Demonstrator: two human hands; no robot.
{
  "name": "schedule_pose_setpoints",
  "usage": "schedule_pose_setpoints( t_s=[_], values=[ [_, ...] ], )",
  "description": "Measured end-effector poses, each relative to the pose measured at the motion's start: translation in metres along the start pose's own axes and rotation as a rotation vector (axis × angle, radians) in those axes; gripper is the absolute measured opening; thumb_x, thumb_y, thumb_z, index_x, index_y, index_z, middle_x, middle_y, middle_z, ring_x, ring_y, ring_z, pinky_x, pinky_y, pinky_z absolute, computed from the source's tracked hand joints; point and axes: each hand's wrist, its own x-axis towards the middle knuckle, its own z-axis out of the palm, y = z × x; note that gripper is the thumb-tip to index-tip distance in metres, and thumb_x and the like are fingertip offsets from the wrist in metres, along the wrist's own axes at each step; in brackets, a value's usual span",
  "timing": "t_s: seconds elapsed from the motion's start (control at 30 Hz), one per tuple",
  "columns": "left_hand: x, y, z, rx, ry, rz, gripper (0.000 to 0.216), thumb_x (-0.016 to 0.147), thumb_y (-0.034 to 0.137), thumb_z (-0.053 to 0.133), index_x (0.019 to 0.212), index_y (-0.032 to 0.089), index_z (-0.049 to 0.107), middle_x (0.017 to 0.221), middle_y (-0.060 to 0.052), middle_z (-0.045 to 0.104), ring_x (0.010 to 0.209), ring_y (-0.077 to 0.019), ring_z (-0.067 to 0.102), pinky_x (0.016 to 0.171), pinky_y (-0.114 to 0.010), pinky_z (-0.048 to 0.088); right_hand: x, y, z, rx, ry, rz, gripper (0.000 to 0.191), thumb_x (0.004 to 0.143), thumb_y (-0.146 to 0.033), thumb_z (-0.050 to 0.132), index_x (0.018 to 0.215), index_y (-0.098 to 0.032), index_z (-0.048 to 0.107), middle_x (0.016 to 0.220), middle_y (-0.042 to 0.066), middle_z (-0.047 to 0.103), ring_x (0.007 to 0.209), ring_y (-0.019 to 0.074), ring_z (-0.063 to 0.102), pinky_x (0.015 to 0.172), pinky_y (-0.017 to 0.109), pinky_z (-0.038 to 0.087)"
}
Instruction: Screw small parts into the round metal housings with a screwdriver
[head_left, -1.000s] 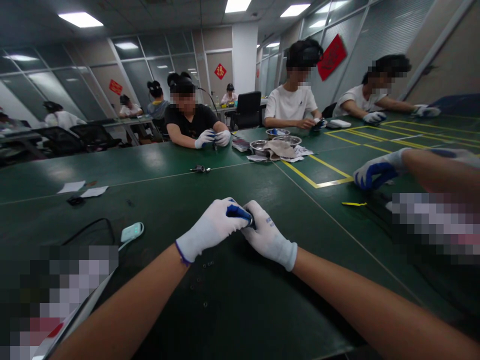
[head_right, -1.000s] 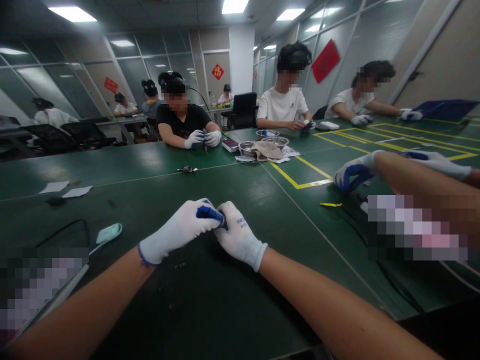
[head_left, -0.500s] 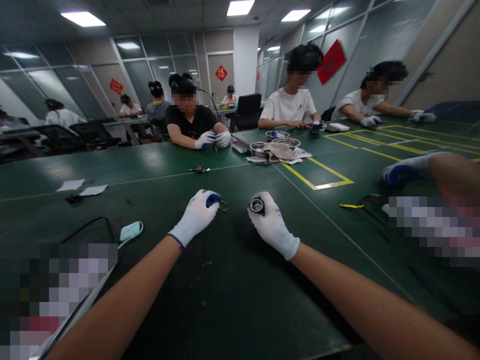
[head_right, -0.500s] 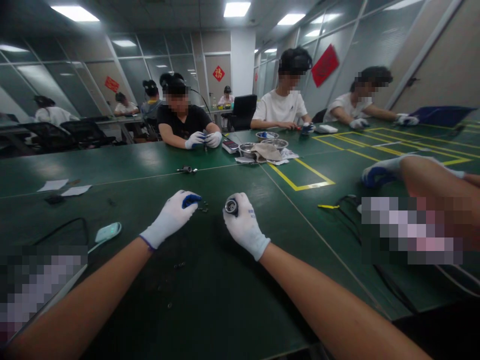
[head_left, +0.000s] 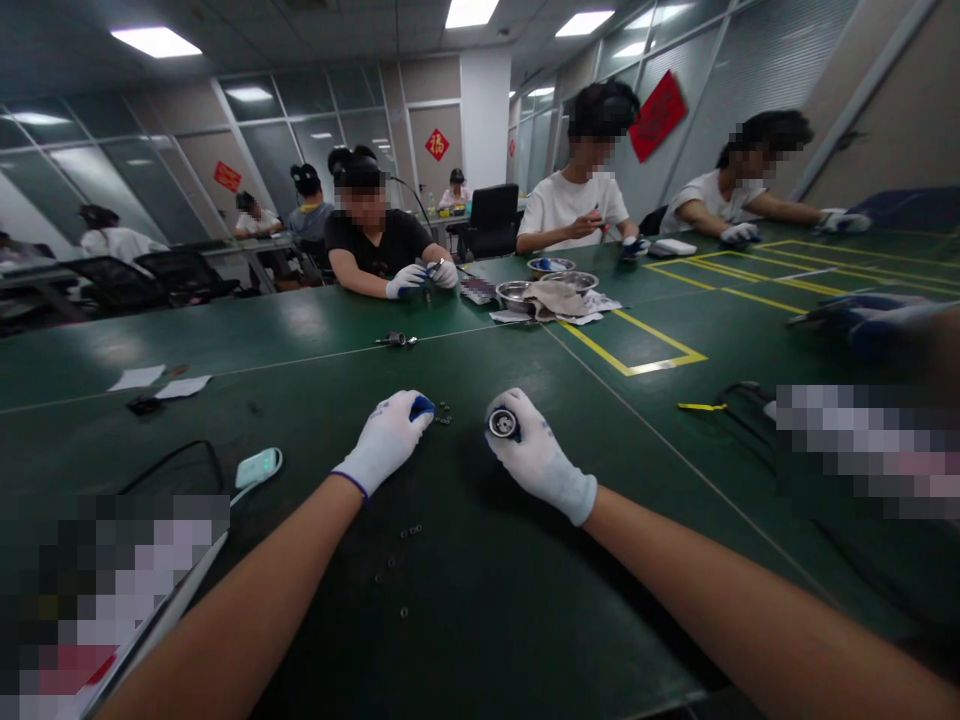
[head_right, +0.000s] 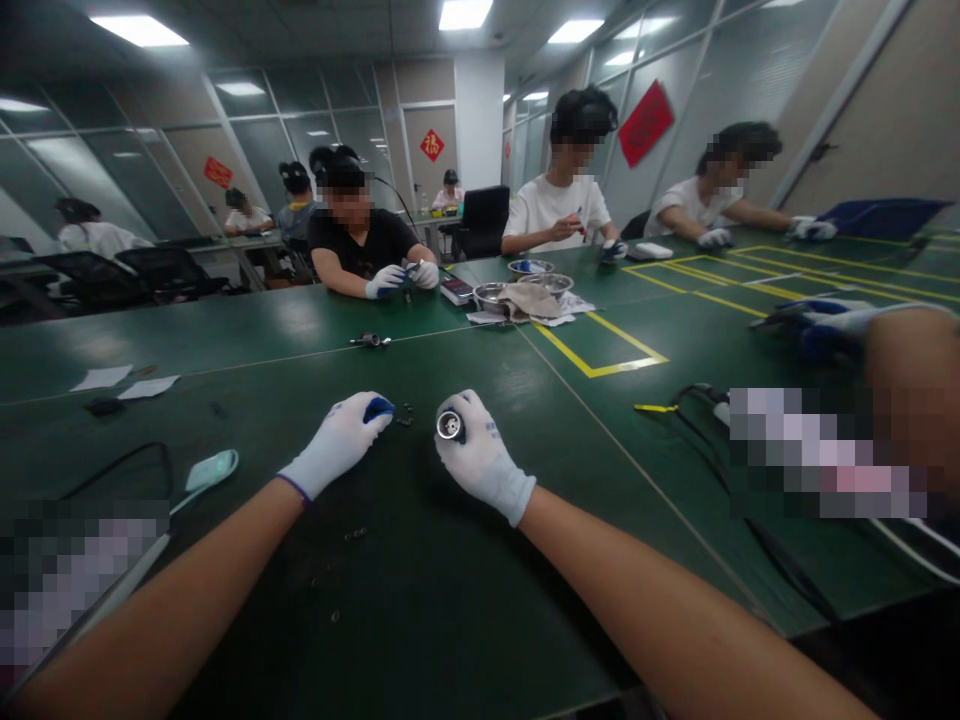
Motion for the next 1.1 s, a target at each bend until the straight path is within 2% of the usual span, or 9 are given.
schedule_pose_setpoints(
  t_s=[0.1,0.17,0.33,0.5,0.67,0.83,1.1],
  values=[
    [-0.005,0.009,-0.012,0.008,0.002,-0.002,0.020,0.095,0.027,0.062,0.110,0.019,0.071,0.114,-0.013,0.076,0.108,-0.0320,0.070,0.098,-0.045,0.054,0.000,0.002,-0.001,0.034,-0.040,0.007,0.008,0.079,-0.018,0.057,0.084,-0.024,0.055,0.088,0.003,0.059,0.082,0.0210,0.060,0.075,0.035,0.050],
    [-0.010,0.018,-0.019,-0.056,-0.026,0.060,0.019,0.095,0.028,0.061,0.109,0.020,0.070,0.109,-0.011,0.077,0.103,-0.0298,0.071,0.096,-0.044,0.054,0.000,0.003,-0.002,0.050,-0.060,0.008,0.009,0.078,-0.018,0.057,0.084,-0.024,0.055,0.087,0.002,0.059,0.080,0.0201,0.059,0.073,0.034,0.048],
    [-0.022,0.040,-0.033,-0.460,-0.161,0.295,0.017,0.089,0.027,0.066,0.103,0.019,0.072,0.106,-0.007,0.078,0.101,-0.0241,0.071,0.098,-0.041,0.056,0.000,0.001,-0.003,0.081,-0.102,-0.041,0.011,0.075,-0.016,0.058,0.081,-0.023,0.053,0.081,-0.001,0.057,0.075,0.0178,0.054,0.070,0.031,0.044],
    [-0.031,0.053,-0.037,-0.772,-0.277,0.311,0.022,0.083,0.023,0.072,0.104,0.016,0.074,0.108,-0.007,0.079,0.102,-0.0240,0.073,0.099,-0.042,0.057,0.000,-0.004,-0.003,0.107,-0.120,-0.029,0.010,0.076,-0.019,0.057,0.076,-0.024,0.048,0.076,-0.002,0.052,0.069,0.0162,0.049,0.065,0.030,0.039],
    [-0.036,0.059,-0.037,-0.741,-0.276,0.308,0.016,0.083,0.021,0.073,0.098,0.015,0.075,0.100,-0.006,0.079,0.097,-0.0225,0.073,0.095,-0.040,0.058,-0.001,-0.004,-0.003,0.123,-0.152,-0.011,0.014,0.077,-0.022,0.057,0.073,-0.024,0.044,0.074,-0.003,0.049,0.067,0.0155,0.046,0.063,0.030,0.037],
    [-0.036,0.060,-0.036,-0.763,-0.235,0.311,0.022,0.080,0.017,0.076,0.102,0.016,0.074,0.104,-0.006,0.079,0.100,-0.0226,0.073,0.098,-0.040,0.057,0.000,-0.003,-0.004,0.141,-0.157,-0.012,0.012,0.078,-0.024,0.058,0.074,-0.024,0.046,0.075,-0.002,0.050,0.069,0.0159,0.047,0.064,0.031,0.038],
    [-0.039,0.061,-0.038,-0.706,-0.214,0.368,0.018,0.086,0.021,0.071,0.104,0.017,0.076,0.106,-0.006,0.079,0.102,-0.0230,0.074,0.100,-0.041,0.057,0.000,-0.005,-0.005,0.155,-0.181,0.009,0.013,0.080,-0.026,0.058,0.075,-0.024,0.045,0.075,-0.002,0.049,0.068,0.0161,0.047,0.063,0.031,0.036]
  ],
)
